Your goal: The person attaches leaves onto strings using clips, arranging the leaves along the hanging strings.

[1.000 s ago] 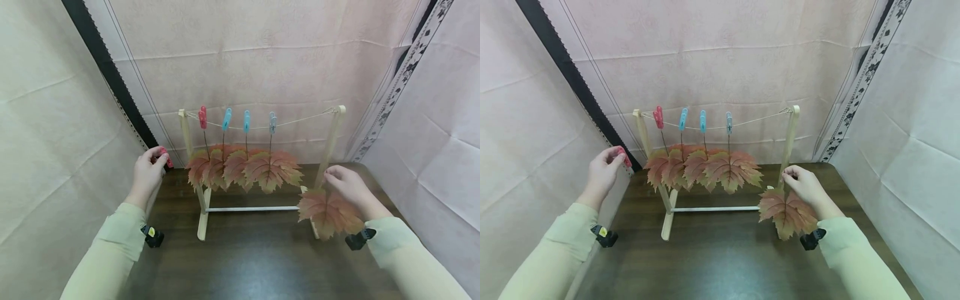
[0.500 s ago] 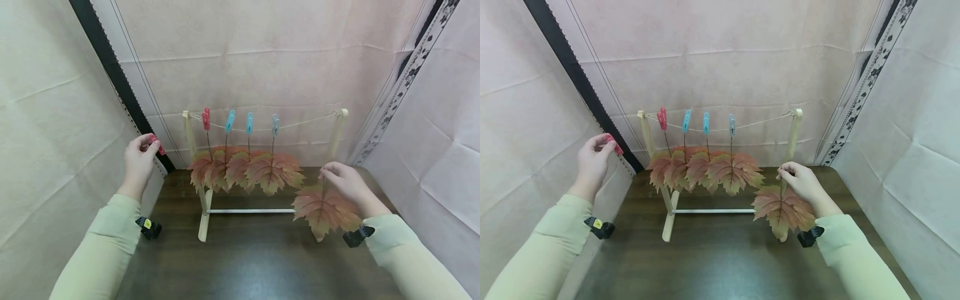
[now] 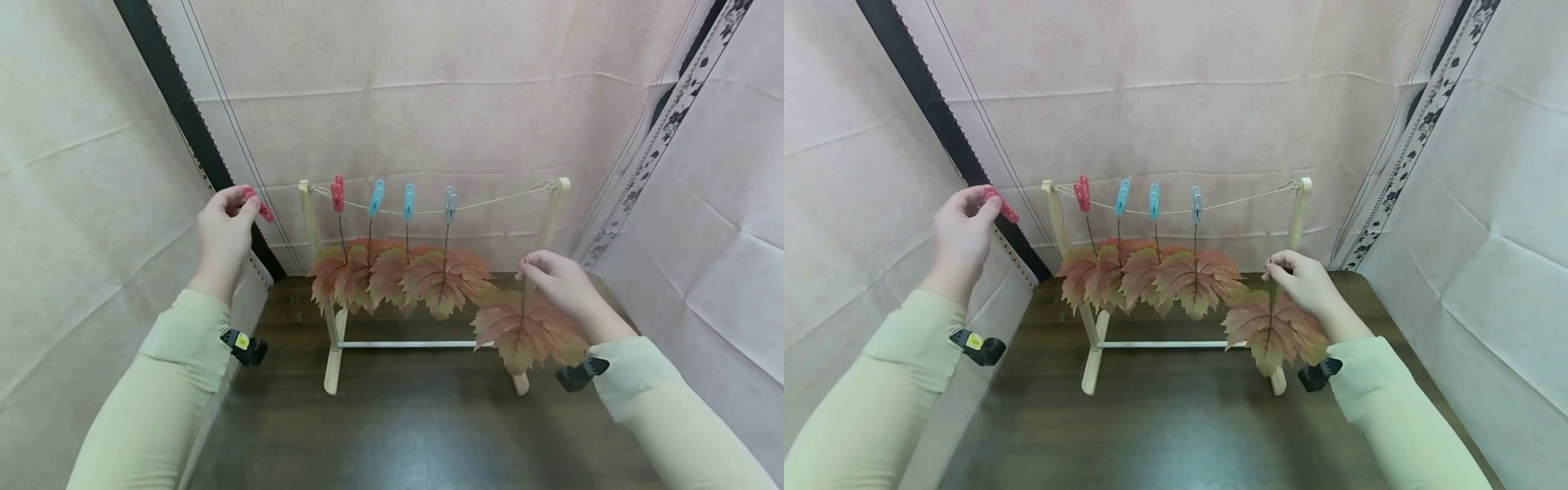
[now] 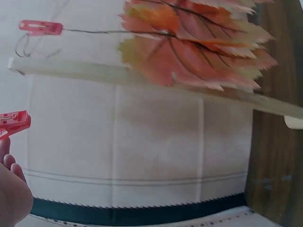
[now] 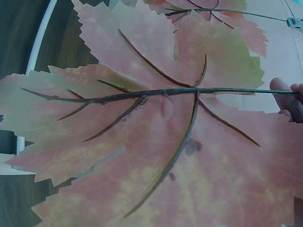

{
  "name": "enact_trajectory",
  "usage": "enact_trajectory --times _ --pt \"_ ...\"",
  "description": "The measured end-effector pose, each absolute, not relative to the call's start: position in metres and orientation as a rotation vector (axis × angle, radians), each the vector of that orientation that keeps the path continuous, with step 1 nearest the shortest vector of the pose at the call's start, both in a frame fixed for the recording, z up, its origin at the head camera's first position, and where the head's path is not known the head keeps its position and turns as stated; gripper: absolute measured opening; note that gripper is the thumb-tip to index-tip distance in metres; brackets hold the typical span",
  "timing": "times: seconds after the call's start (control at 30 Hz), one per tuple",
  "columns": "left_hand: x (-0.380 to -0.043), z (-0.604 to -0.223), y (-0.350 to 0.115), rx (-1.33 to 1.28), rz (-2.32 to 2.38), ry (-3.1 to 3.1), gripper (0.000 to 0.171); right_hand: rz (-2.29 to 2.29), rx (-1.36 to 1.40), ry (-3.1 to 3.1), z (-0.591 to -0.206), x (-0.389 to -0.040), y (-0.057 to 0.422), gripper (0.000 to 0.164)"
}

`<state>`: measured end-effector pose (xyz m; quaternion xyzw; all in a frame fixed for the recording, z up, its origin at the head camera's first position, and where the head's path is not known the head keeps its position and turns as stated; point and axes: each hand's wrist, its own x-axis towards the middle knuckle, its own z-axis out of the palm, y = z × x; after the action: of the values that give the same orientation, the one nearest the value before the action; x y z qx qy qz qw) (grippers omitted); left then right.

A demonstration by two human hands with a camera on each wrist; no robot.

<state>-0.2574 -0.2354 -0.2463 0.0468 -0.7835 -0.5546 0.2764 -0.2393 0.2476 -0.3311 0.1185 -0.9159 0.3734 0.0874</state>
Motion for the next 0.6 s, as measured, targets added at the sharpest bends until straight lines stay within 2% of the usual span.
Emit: enact_trajectory --times 0.3,0.6 --pt "-0.26 -0.216 -0.211 0.042 -1.661 -1.97 0.033 1.121 0.37 -2.728 -0.324 -0.245 0.242 0.034" --pt "-0.267 -0.203 -0.175 -0.061 -1.503 -2.029 0.026 1.076 0.379 -2.694 -0.322 -0.246 0.241 0.03"
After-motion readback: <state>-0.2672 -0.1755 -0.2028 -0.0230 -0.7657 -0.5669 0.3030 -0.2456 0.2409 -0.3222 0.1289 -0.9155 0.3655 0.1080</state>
